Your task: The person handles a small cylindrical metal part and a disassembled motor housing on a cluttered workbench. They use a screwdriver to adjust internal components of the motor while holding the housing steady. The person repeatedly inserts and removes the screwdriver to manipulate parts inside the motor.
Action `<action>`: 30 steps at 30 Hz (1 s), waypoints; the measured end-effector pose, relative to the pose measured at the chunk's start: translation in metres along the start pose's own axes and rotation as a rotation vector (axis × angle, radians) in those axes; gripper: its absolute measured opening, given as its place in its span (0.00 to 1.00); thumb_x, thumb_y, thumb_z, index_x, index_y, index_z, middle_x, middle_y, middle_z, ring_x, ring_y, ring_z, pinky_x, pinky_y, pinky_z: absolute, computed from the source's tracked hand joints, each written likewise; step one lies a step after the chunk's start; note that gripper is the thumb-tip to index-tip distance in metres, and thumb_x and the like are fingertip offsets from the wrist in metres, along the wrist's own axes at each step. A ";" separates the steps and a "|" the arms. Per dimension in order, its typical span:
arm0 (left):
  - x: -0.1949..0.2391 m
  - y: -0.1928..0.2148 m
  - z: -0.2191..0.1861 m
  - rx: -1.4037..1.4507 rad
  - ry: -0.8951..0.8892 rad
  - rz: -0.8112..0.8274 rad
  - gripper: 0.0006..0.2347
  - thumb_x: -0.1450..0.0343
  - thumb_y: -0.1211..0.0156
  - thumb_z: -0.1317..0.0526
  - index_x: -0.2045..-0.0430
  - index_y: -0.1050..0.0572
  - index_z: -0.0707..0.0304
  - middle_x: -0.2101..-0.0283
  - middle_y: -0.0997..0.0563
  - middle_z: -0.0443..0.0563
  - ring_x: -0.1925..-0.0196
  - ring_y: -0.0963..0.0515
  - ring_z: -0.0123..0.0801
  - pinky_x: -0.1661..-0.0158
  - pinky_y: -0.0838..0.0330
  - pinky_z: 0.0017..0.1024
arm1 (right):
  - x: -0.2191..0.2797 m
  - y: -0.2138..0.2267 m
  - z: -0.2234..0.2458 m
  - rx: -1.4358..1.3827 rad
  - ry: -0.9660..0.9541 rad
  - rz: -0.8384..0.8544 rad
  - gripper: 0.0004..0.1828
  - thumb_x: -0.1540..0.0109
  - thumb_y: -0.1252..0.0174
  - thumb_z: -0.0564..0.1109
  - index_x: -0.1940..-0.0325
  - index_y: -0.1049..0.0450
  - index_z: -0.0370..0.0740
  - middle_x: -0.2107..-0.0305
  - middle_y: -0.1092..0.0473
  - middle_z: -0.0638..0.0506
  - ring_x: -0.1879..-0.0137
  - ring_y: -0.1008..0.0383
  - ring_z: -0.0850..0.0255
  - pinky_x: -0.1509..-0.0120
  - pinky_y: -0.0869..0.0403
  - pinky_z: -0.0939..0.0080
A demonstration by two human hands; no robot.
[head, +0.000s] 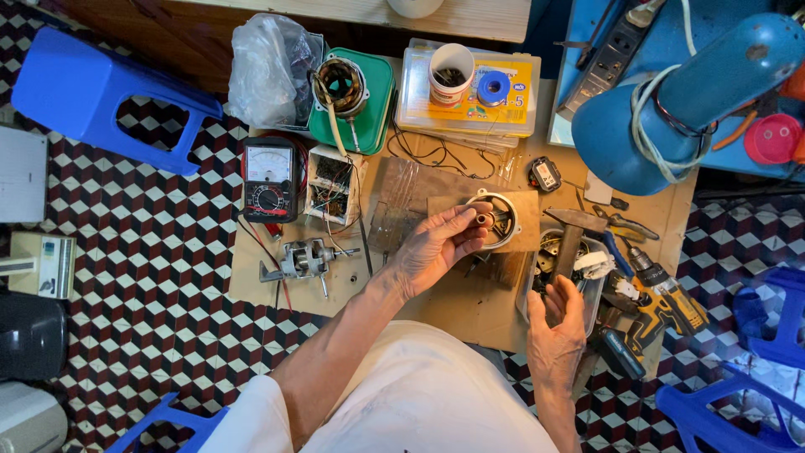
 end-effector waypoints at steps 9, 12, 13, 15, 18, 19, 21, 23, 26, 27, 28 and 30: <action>0.025 0.018 0.020 0.031 0.046 0.022 0.13 0.22 0.44 0.62 0.45 0.26 0.69 0.55 0.18 0.50 0.54 0.19 0.26 0.49 0.23 0.25 | 0.037 -0.018 0.052 -0.131 0.086 0.064 0.21 0.34 0.41 0.41 0.38 0.31 0.33 0.48 0.25 0.43 0.41 0.23 0.59 0.35 0.26 0.62; 0.029 0.022 0.025 0.045 0.047 -0.006 0.13 0.22 0.44 0.62 0.46 0.26 0.68 0.54 0.18 0.51 0.54 0.19 0.27 0.48 0.23 0.25 | 0.039 -0.022 0.062 -0.172 0.103 0.094 0.21 0.34 0.41 0.41 0.37 0.31 0.33 0.48 0.25 0.43 0.41 0.23 0.59 0.36 0.25 0.62; 0.029 0.021 0.026 0.048 0.040 -0.002 0.13 0.22 0.43 0.62 0.46 0.26 0.68 0.54 0.18 0.51 0.54 0.19 0.27 0.48 0.23 0.25 | 0.037 -0.022 0.066 -0.201 0.118 0.097 0.22 0.34 0.41 0.40 0.37 0.32 0.33 0.48 0.26 0.43 0.41 0.23 0.59 0.36 0.25 0.62; 0.034 0.020 0.028 0.049 0.035 -0.004 0.13 0.23 0.43 0.62 0.46 0.26 0.67 0.54 0.19 0.51 0.54 0.19 0.27 0.48 0.24 0.25 | 0.034 -0.023 0.072 -0.225 0.159 0.107 0.22 0.34 0.41 0.40 0.36 0.34 0.33 0.47 0.26 0.42 0.41 0.24 0.59 0.36 0.25 0.62; 0.042 0.017 0.035 0.026 0.049 -0.022 0.12 0.23 0.43 0.62 0.46 0.25 0.67 0.54 0.18 0.52 0.54 0.19 0.27 0.48 0.24 0.25 | 0.028 -0.022 0.076 -0.211 0.226 0.097 0.24 0.34 0.40 0.39 0.35 0.35 0.33 0.45 0.27 0.42 0.40 0.24 0.58 0.35 0.24 0.62; 0.044 0.016 0.036 0.022 0.058 -0.026 0.13 0.23 0.42 0.62 0.46 0.25 0.67 0.54 0.19 0.51 0.54 0.19 0.27 0.48 0.24 0.25 | 0.026 -0.022 0.077 -0.215 0.248 0.094 0.24 0.34 0.40 0.39 0.35 0.36 0.33 0.46 0.27 0.41 0.41 0.23 0.58 0.36 0.24 0.61; 0.049 0.014 0.039 0.028 0.069 -0.039 0.13 0.23 0.42 0.62 0.45 0.25 0.66 0.54 0.19 0.51 0.53 0.19 0.27 0.48 0.23 0.25 | 0.028 -0.020 0.076 -0.214 0.250 0.098 0.24 0.34 0.40 0.39 0.35 0.36 0.33 0.46 0.27 0.41 0.42 0.23 0.58 0.37 0.24 0.61; 0.053 0.013 0.040 0.023 0.071 -0.049 0.13 0.23 0.42 0.62 0.45 0.26 0.66 0.54 0.19 0.51 0.53 0.19 0.27 0.48 0.23 0.25 | 0.029 -0.021 0.075 -0.210 0.228 0.116 0.24 0.34 0.40 0.39 0.35 0.35 0.33 0.46 0.26 0.42 0.43 0.22 0.59 0.40 0.23 0.62; 0.055 0.014 0.039 0.021 0.065 -0.059 0.14 0.24 0.42 0.62 0.45 0.26 0.66 0.54 0.19 0.51 0.53 0.19 0.27 0.48 0.23 0.26 | 0.033 -0.024 0.072 -0.111 0.168 0.143 0.23 0.35 0.40 0.40 0.36 0.35 0.34 0.47 0.25 0.43 0.45 0.21 0.60 0.43 0.22 0.62; 0.056 0.016 0.039 0.019 0.065 -0.062 0.14 0.24 0.41 0.62 0.45 0.27 0.66 0.54 0.19 0.51 0.54 0.19 0.27 0.48 0.23 0.26 | 0.034 -0.026 0.072 -0.110 0.168 0.154 0.23 0.35 0.40 0.40 0.36 0.34 0.34 0.48 0.25 0.44 0.46 0.21 0.60 0.43 0.22 0.62; 0.057 0.017 0.039 0.021 0.065 -0.061 0.14 0.24 0.41 0.62 0.44 0.27 0.65 0.54 0.18 0.52 0.54 0.19 0.27 0.48 0.23 0.26 | 0.036 -0.028 0.071 -0.107 0.167 0.163 0.23 0.35 0.39 0.40 0.36 0.34 0.34 0.49 0.25 0.44 0.46 0.21 0.60 0.44 0.22 0.62; 0.058 0.020 0.040 0.025 0.066 -0.059 0.14 0.24 0.41 0.62 0.44 0.27 0.65 0.54 0.18 0.52 0.54 0.19 0.28 0.49 0.23 0.26 | 0.039 -0.031 0.068 -0.122 0.163 0.175 0.23 0.35 0.40 0.41 0.37 0.34 0.34 0.49 0.25 0.44 0.47 0.21 0.60 0.45 0.21 0.62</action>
Point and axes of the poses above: each hand's wrist, its own x-axis away from the middle knuckle, its own y-axis out of the back of the hand, z = x × y, the point moved 6 cm from there along -x, towards the middle knuckle
